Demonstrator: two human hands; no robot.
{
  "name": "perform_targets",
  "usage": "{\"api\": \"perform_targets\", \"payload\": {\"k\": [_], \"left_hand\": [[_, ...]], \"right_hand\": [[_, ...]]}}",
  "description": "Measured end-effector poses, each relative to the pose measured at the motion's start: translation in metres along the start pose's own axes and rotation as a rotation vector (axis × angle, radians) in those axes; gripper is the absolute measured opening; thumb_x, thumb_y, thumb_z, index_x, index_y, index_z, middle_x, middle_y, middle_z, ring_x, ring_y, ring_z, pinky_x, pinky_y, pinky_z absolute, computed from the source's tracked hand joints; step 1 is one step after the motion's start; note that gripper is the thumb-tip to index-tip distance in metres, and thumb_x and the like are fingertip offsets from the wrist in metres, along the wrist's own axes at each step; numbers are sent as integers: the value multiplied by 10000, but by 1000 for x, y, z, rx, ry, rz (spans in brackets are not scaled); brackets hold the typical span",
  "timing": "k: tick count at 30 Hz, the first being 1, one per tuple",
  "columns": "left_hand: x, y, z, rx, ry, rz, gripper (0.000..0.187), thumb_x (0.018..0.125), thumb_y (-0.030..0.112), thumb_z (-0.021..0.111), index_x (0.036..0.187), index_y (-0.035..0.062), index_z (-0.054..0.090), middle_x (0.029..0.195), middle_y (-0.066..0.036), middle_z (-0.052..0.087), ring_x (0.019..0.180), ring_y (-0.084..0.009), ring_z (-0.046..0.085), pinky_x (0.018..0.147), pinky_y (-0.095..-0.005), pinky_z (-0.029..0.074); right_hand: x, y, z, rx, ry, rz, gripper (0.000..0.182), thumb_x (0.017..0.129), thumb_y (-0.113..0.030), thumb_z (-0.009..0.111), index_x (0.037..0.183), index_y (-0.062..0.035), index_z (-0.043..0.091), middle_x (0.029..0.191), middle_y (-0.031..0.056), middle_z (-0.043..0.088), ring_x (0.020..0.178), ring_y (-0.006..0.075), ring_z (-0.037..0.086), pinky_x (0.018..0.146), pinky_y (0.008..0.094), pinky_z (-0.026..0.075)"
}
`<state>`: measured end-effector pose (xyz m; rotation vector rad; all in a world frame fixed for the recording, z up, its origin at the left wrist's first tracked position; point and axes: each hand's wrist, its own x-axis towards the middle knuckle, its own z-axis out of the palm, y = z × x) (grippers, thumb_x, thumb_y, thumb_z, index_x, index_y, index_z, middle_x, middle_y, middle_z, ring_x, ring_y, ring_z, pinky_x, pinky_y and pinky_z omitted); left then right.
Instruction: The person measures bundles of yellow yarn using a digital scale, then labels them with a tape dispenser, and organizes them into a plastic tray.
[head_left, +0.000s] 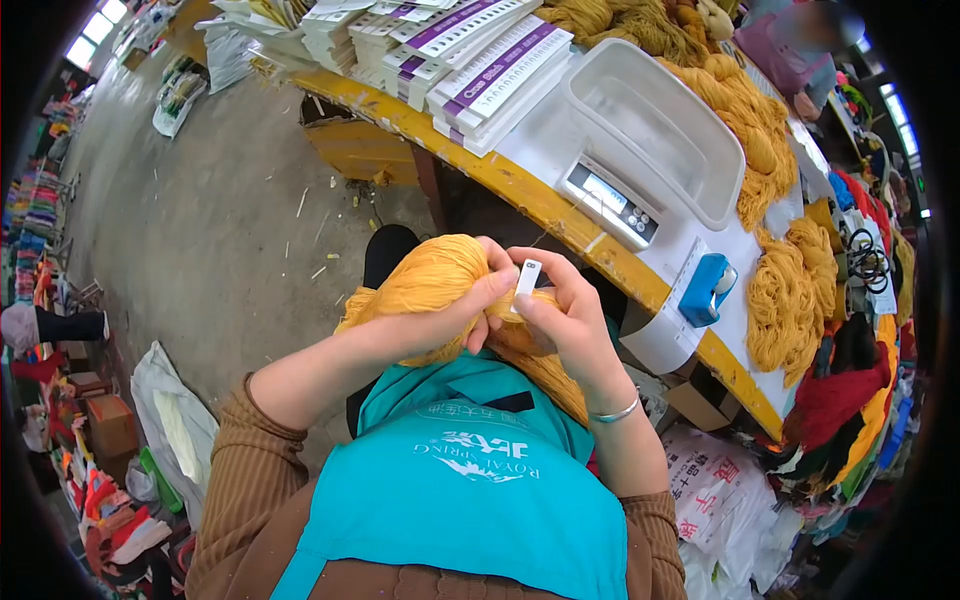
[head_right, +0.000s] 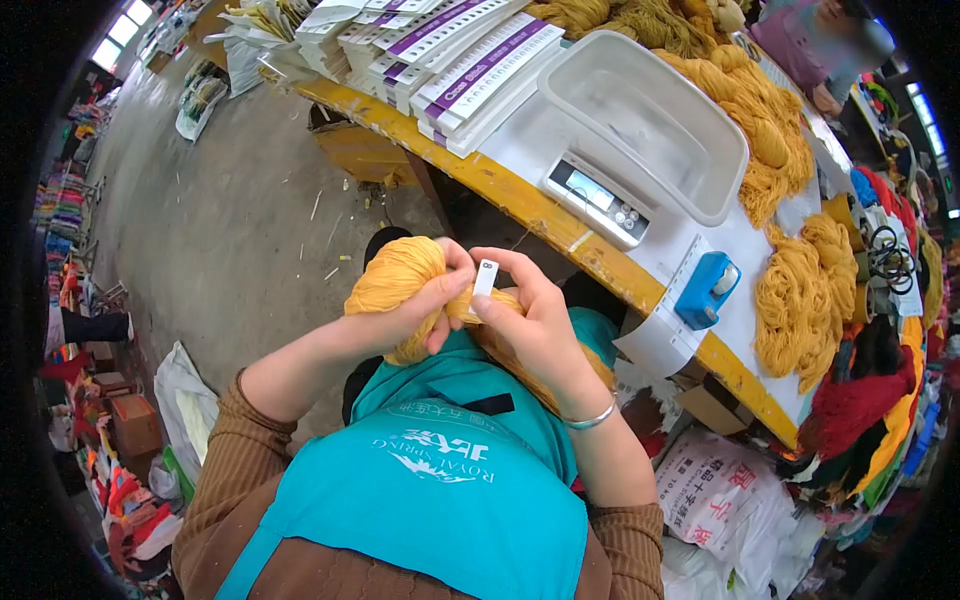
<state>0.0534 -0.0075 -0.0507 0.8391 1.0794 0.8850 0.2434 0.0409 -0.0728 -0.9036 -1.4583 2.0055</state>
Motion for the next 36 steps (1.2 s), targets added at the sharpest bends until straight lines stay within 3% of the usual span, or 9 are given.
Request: {"api": "perform_targets", "payload": {"k": [2,5,8,14,17,18,22,27,36], "left_hand": [[3,-5,0,52,41,-23,240,984,291,563,1015,83,449,715,-25,547,545,-100,561,492,-262,447],[3,-27,1,623,161,617,228,930,186,661,1031,77,487,782,-47,574,676,-158,603,588,-309,489],[6,-24,-5,968,49,735,229,911,165,673,1094,88,558,847,-74,613,760,-248,620,649,-372,505],[-3,-11,-4,988,67,461,173,964,225,575,1063,92,623,865,-103,638,838,-279,629,699,-407,499],[3,-15,-16,783,-67,474,184,961,242,596,984,67,648,741,-108,622,678,-176,628,582,-335,489],[-6,32,-9,574,-192,-200,212,943,259,624,941,47,636,656,-65,570,519,-116,544,465,-273,429],[0,14,-26,14,-384,-246,220,930,265,638,911,46,622,616,-2,523,459,-82,469,409,-223,378],[0,12,-20,-99,-395,-230,212,941,260,622,904,52,608,626,-3,531,464,-74,478,424,-217,389],[-7,-13,6,67,-9,289,175,972,199,595,1050,44,568,770,-14,584,601,-67,550,533,-219,458]], "right_hand": [[0,-1,2,246,-9,72,480,903,-89,618,1350,-18,457,797,-8,564,578,12,428,509,182,326],[0,0,3,535,-23,151,469,919,-97,589,1360,-31,447,743,-21,515,504,20,347,449,195,253],[-2,0,2,602,-43,159,449,940,-112,538,1371,-37,434,699,-29,484,491,28,322,439,201,227],[-6,-12,1,418,50,118,462,912,-82,507,1364,-39,420,696,-29,472,542,24,351,468,192,220],[-6,-20,-5,287,-164,64,452,804,-5,639,1237,-44,514,876,14,598,766,63,540,671,201,424],[-7,-16,-7,172,-215,-3,400,792,2,649,1179,-39,557,909,18,612,823,72,555,735,207,431],[-3,-17,-22,-310,-481,-178,263,743,56,680,977,-65,697,814,3,581,756,69,550,646,235,416],[-6,-9,-9,-576,-317,-560,193,768,24,730,939,-64,718,708,21,532,615,91,482,561,247,376],[-15,12,20,285,154,-313,132,881,17,672,1011,2,691,865,21,660,707,45,542,614,175,408]]}}
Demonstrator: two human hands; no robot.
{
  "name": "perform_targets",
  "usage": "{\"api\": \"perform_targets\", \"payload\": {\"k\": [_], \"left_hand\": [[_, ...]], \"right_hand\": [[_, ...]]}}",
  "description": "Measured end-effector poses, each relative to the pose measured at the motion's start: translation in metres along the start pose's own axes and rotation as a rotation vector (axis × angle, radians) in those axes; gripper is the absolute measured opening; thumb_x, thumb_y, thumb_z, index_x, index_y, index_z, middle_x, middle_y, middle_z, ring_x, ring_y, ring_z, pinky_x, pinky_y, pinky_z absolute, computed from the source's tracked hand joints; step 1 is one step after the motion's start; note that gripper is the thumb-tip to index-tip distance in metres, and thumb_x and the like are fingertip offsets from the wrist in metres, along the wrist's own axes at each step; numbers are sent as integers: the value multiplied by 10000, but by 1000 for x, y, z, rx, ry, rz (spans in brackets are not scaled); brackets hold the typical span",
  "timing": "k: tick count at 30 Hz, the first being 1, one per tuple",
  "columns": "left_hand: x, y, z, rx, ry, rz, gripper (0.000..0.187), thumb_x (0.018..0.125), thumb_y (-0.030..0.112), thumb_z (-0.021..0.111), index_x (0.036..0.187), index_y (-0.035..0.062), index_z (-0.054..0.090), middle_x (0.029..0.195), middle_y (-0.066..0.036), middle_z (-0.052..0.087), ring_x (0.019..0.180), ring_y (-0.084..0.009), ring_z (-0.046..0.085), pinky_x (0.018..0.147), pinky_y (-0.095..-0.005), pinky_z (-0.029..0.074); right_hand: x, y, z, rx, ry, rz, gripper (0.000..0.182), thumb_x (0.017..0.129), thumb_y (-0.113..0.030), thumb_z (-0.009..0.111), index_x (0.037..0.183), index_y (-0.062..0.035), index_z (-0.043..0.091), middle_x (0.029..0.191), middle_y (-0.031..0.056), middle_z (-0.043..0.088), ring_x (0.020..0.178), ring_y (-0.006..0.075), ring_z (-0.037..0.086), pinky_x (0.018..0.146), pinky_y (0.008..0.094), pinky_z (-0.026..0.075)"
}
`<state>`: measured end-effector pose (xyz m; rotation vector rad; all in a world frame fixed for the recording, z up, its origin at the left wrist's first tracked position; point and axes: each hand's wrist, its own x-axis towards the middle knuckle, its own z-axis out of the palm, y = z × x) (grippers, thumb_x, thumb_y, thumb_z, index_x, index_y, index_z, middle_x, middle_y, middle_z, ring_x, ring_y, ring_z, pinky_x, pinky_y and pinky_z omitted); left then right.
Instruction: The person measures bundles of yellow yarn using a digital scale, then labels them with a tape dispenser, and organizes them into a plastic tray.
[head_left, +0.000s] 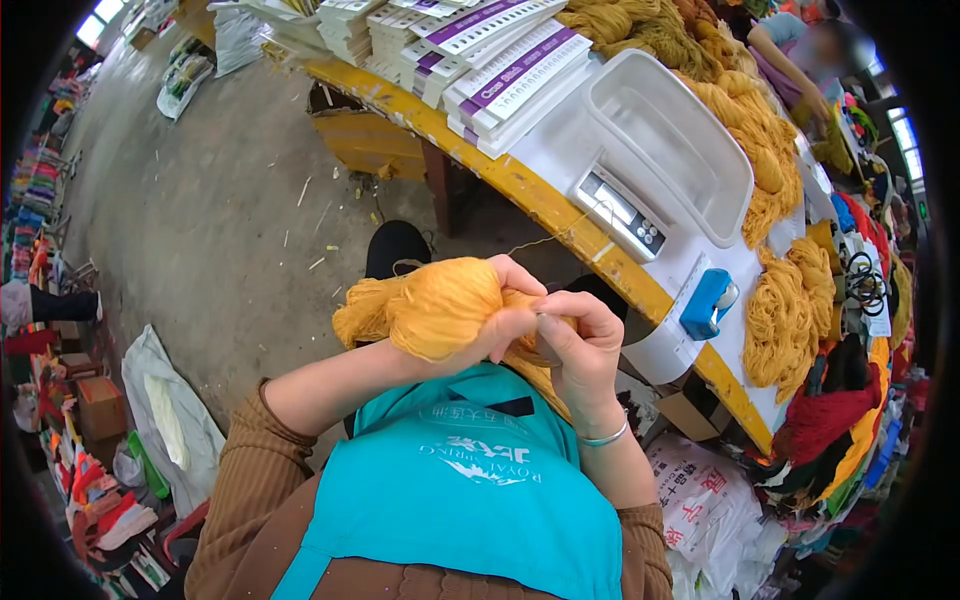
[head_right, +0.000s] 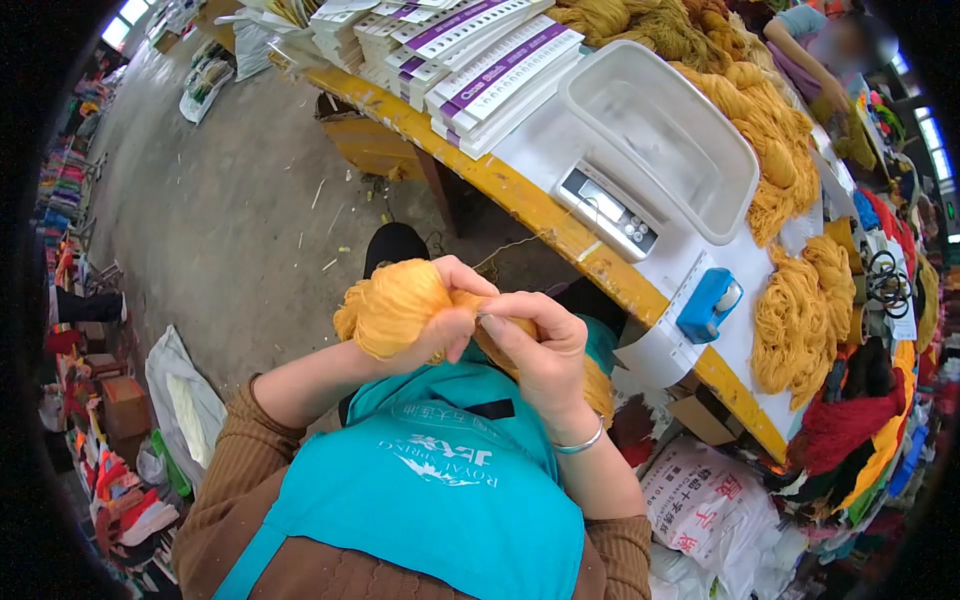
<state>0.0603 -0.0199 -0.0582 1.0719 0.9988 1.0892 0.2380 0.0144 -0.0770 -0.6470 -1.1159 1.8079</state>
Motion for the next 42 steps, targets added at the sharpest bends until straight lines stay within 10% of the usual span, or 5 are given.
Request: {"api": "perform_targets", "payload": {"k": [7,12,22,30,42], "left_hand": [[-3,-10,-5,201,34,149,168,953,203,639,1030,58,604,871,-30,614,730,-95,582,644,-266,498],[0,-14,1,3,96,110,113,978,165,592,1011,57,587,719,-1,592,586,-60,543,548,-226,459],[4,-34,-8,-50,148,65,19,957,75,555,960,57,550,700,-48,546,500,-96,528,466,-249,442],[1,-36,-8,115,104,115,17,969,64,543,968,50,554,764,-13,521,559,-61,537,529,-214,440],[-5,-44,-11,156,88,123,13,967,51,548,980,53,550,787,-15,518,572,-55,533,536,-207,441]], "right_hand": [[-6,10,-1,-28,42,20,129,926,-25,630,1040,-5,688,894,42,670,727,56,566,632,184,440],[-13,1,2,-117,67,-31,628,934,-58,574,1485,-47,272,1129,124,625,957,146,605,828,274,497],[-65,-60,-195,-726,1116,-188,137,943,-167,618,1040,-74,644,1014,-17,624,917,62,554,738,243,450],[-38,-81,-207,-394,920,279,170,908,-248,676,964,-90,642,925,-8,622,840,85,552,704,287,478],[-29,-83,-208,-91,981,128,106,874,-124,649,836,-68,568,868,36,521,916,168,548,834,420,525]]}}
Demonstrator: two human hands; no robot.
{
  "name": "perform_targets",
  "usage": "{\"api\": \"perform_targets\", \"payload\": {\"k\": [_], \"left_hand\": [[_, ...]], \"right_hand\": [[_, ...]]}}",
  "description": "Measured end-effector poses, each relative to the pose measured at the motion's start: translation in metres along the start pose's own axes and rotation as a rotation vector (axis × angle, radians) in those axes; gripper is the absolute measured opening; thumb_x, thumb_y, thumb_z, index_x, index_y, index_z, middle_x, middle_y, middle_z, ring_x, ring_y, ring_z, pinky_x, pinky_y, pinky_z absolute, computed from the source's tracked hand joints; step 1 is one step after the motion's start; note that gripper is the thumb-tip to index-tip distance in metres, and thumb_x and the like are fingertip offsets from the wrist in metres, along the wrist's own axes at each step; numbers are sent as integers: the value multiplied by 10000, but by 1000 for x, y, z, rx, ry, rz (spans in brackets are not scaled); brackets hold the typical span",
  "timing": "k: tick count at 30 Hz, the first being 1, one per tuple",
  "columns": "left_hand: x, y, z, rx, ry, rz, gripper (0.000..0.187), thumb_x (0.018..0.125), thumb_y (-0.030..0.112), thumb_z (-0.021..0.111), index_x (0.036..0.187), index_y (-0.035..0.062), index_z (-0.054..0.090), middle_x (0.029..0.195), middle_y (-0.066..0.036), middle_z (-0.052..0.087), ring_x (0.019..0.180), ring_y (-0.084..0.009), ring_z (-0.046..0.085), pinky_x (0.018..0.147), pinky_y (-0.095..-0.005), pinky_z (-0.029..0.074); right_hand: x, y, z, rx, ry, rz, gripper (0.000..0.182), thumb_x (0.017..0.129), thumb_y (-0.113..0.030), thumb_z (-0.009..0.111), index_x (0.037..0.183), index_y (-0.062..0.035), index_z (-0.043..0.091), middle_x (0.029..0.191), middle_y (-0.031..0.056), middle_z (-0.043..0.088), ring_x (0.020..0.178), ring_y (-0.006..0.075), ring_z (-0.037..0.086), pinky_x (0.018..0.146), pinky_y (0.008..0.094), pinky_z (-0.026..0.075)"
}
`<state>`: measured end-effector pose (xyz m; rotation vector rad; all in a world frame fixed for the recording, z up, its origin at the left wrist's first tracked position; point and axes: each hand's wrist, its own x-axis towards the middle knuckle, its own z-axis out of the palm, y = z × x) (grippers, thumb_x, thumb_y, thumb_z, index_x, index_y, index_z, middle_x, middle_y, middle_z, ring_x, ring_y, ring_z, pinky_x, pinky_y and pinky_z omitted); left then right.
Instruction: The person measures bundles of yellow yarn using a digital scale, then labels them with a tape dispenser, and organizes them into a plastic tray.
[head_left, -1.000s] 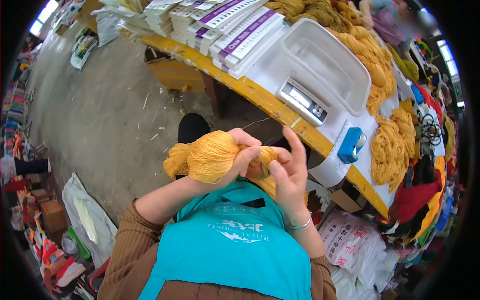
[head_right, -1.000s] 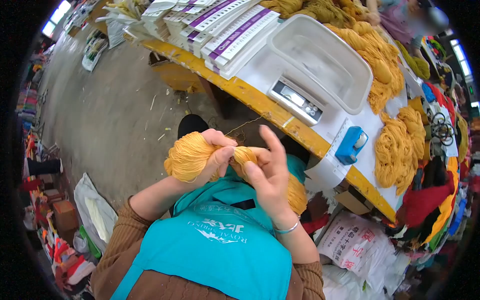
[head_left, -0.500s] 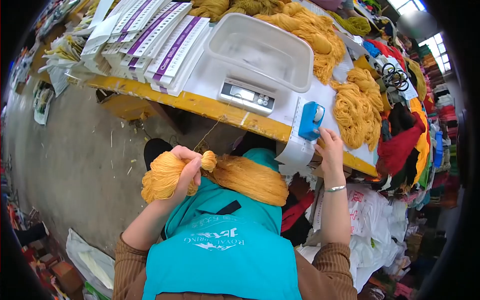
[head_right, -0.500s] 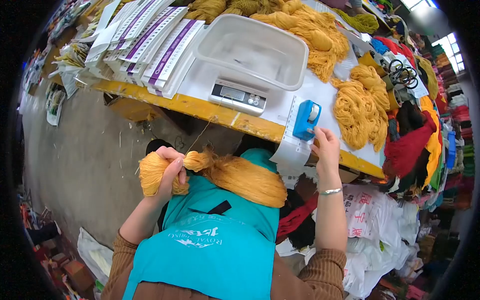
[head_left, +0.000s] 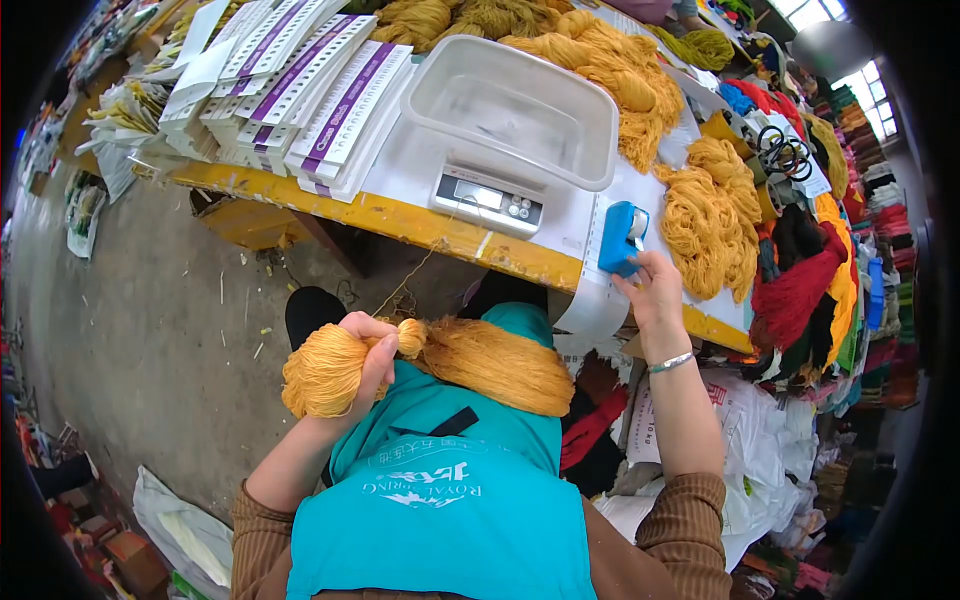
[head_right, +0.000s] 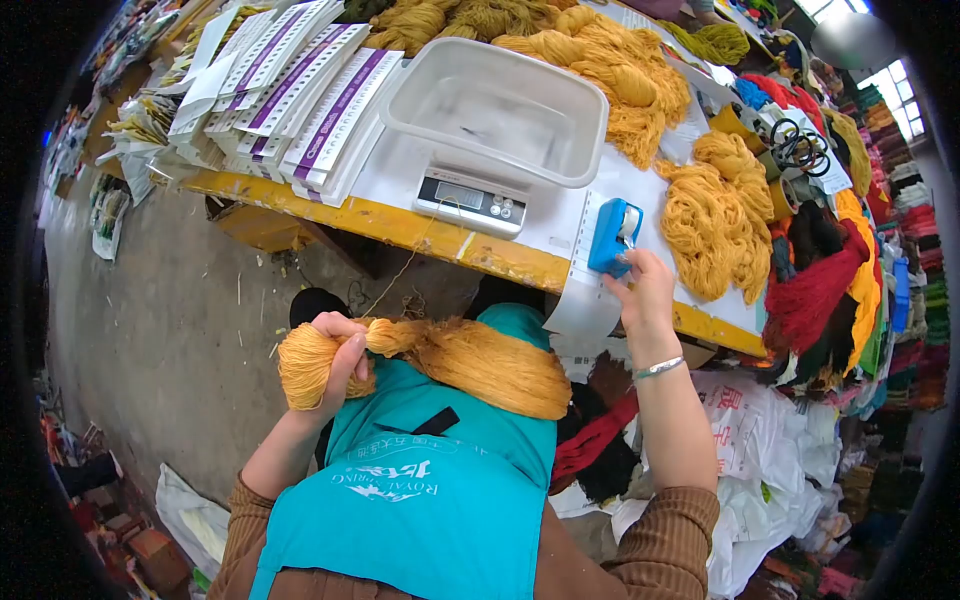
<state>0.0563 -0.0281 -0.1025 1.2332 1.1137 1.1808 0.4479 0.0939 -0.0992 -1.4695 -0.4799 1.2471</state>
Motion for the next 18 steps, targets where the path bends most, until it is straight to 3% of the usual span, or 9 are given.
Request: {"api": "perform_targets", "payload": {"k": [4,9,13,15,18], "left_hand": [[1,3,0,7,-4,2,7,967,51,545,973,47,548,776,-16,521,568,-56,532,533,-208,438],[5,6,1,-13,24,4,16,970,57,537,962,46,547,771,-27,536,560,-57,529,527,-211,434],[9,18,4,-118,71,-123,67,966,112,561,960,48,543,742,-25,548,552,-67,525,522,-217,427],[12,20,5,-268,96,-195,112,963,153,579,958,46,545,745,-32,552,555,-78,534,517,-222,434],[16,17,4,-420,95,-229,128,946,169,599,948,50,551,764,-44,557,548,-93,539,492,-244,440]], "right_hand": [[10,21,-12,108,-36,-30,80,879,-93,637,872,-65,562,935,50,579,880,159,559,914,455,510],[13,57,-10,11,19,-341,77,918,-33,617,860,-27,567,1061,75,598,913,140,579,919,374,520],[18,68,-8,-10,40,-409,82,926,-39,620,870,-11,567,1117,94,593,940,140,580,884,329,536],[20,67,-9,13,64,-399,88,904,-14,624,837,21,580,1350,164,516,969,144,587,818,270,549],[29,79,-19,-77,72,-497,108,870,17,625,805,-4,542,1339,190,523,988,171,594,859,272,493]]}}
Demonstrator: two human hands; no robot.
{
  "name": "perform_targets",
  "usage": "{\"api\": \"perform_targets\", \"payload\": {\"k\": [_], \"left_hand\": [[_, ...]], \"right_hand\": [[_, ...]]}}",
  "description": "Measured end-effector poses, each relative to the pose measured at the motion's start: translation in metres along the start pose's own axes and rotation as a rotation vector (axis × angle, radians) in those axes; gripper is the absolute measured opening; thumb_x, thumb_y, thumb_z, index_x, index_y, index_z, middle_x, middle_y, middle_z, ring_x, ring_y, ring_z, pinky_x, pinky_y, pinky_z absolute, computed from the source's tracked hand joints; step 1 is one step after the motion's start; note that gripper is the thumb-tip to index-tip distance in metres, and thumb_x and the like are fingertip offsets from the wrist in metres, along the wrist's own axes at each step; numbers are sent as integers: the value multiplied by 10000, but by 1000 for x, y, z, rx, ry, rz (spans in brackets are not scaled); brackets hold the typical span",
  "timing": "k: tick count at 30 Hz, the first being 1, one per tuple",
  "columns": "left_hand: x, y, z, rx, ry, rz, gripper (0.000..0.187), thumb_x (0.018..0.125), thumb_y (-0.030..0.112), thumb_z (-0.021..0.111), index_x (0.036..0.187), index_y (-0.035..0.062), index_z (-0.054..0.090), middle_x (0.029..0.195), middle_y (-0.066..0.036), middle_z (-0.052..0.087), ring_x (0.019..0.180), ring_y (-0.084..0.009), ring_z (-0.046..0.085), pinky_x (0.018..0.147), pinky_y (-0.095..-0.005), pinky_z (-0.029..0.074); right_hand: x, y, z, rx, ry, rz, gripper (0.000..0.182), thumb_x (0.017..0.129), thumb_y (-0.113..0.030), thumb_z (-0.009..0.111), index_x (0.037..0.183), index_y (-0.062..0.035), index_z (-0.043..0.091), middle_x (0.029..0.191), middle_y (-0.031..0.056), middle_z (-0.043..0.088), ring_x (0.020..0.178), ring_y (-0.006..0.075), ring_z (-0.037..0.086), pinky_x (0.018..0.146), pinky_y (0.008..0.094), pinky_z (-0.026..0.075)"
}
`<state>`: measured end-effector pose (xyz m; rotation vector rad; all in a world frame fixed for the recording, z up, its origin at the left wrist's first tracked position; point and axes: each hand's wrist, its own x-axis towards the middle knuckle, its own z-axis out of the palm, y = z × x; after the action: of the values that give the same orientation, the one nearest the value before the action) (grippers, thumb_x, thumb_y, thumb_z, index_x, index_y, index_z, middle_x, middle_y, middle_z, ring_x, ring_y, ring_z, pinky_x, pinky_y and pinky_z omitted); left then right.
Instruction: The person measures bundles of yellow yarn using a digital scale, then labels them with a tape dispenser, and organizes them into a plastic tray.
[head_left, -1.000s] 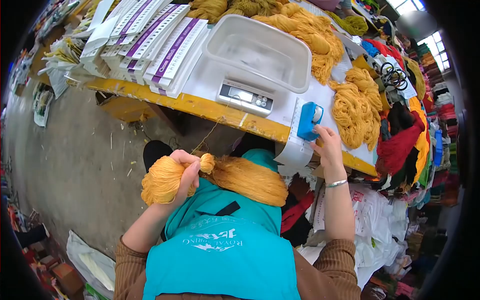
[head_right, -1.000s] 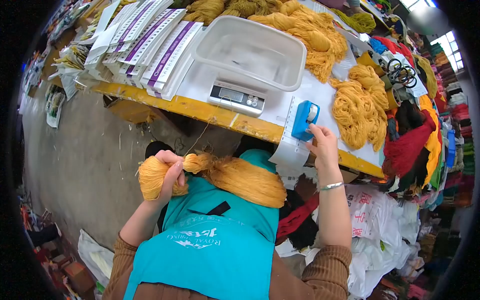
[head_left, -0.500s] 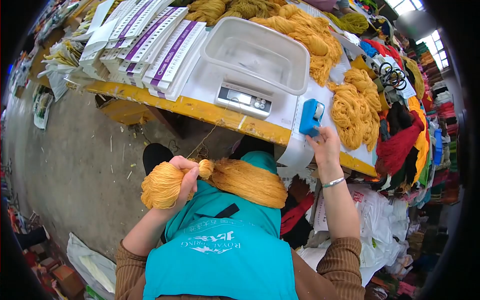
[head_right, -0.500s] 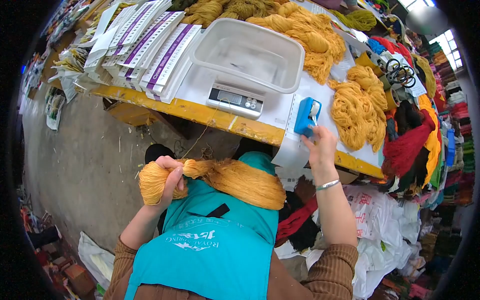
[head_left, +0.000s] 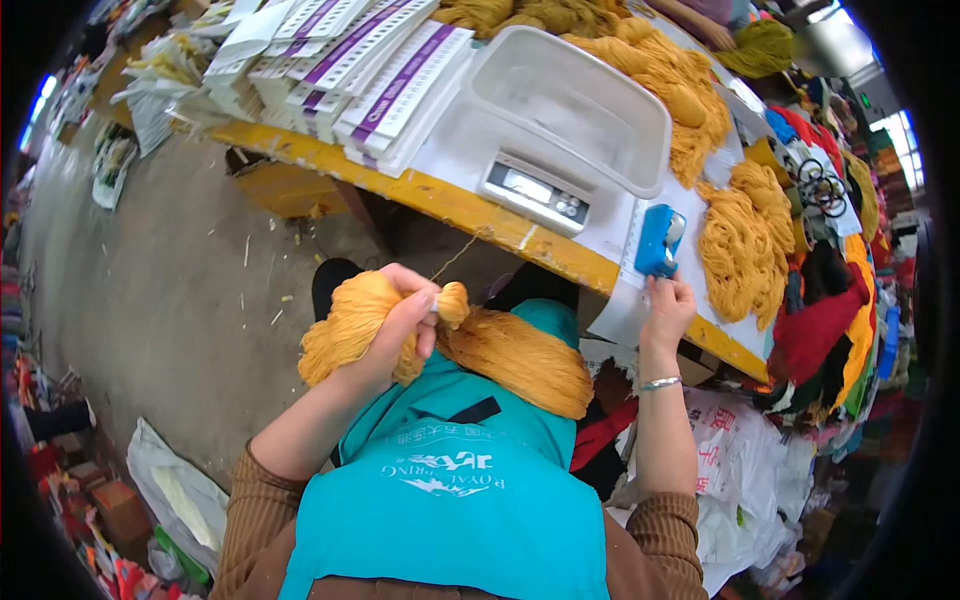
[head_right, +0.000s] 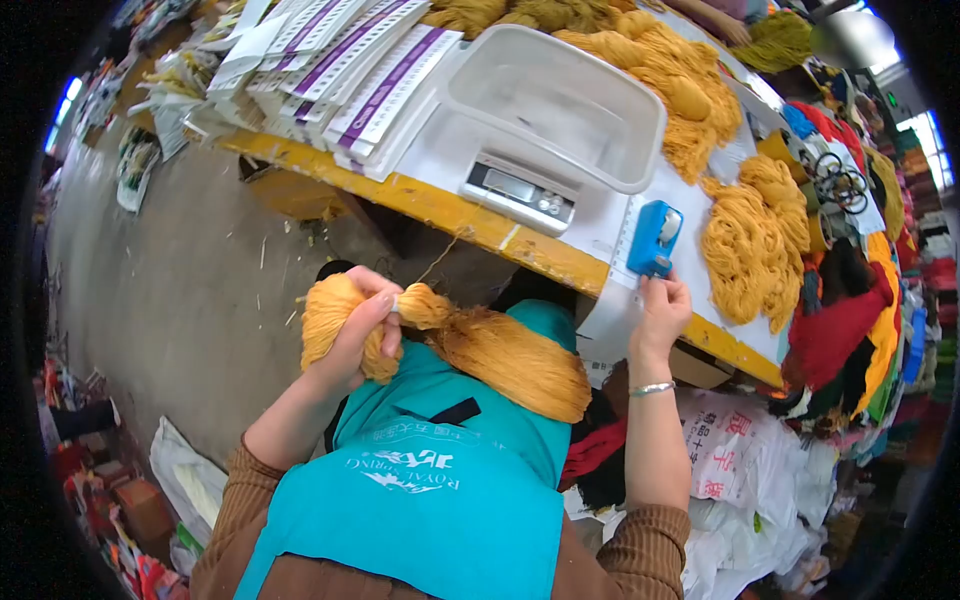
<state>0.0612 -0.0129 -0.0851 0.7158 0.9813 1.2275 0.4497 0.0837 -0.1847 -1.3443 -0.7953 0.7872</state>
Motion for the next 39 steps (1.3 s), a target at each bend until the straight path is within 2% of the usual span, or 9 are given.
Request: {"api": "perform_targets", "payload": {"k": [6,7,12,16,17,20,32,34,39], "left_hand": [[4,2,4,-129,41,-81,152,930,201,626,942,64,561,765,-54,566,526,-101,524,478,-247,428],[6,2,3,-128,54,-76,152,930,201,626,942,64,561,765,-54,566,526,-101,524,478,-247,428],[8,3,10,-81,-12,-115,167,941,230,622,931,83,545,767,-40,570,547,-87,524,495,-239,429],[8,2,8,-77,-33,-132,180,964,255,595,930,90,531,763,-28,566,577,-73,525,509,-225,425],[9,0,6,-86,-56,-119,185,970,262,586,930,91,527,762,-26,565,577,-69,523,509,-222,423],[9,0,2,-71,-70,-110,196,984,279,564,930,95,524,751,-17,555,577,-65,520,514,-217,427],[7,0,-1,-152,-73,-144,187,991,279,549,972,93,533,736,-10,546,579,-68,528,518,-229,441],[3,10,-3,137,-181,-55,196,979,267,568,1033,80,540,722,-3,560,603,-61,540,544,-226,441],[-1,12,-11,222,-201,-1,168,927,162,642,1025,57,556,784,10,565,677,-45,548,611,-218,454]], "right_hand": [[-66,-55,37,125,179,36,66,954,-51,560,990,-9,524,1315,132,535,1070,146,552,954,320,459],[-87,-75,56,183,148,67,76,922,-34,586,847,-22,578,1379,149,495,1105,156,540,973,330,441],[-162,-124,121,137,-665,80,53,866,-4,615,903,-11,652,1353,185,529,1364,286,402,1123,432,324],[-171,-115,155,70,-890,41,73,853,-15,666,923,6,667,1357,157,514,1390,292,351,1107,435,333],[-173,-108,160,98,-858,64,69,883,-13,650,939,27,654,1311,149,531,1226,254,518,1003,390,445],[-175,-106,172,237,-825,173,77,921,15,600,978,61,623,1226,134,548,797,133,632,730,274,541],[-170,-94,177,219,-818,178,55,902,21,630,956,26,640,1185,106,585,836,94,627,779,244,519],[-170,-93,177,199,-809,144,58,902,16,630,960,20,639,1183,101,588,848,93,621,790,248,514],[-173,-93,177,250,-809,172,57,911,-7,627,966,3,635,1175,83,598,899,94,605,834,263,496]]}}
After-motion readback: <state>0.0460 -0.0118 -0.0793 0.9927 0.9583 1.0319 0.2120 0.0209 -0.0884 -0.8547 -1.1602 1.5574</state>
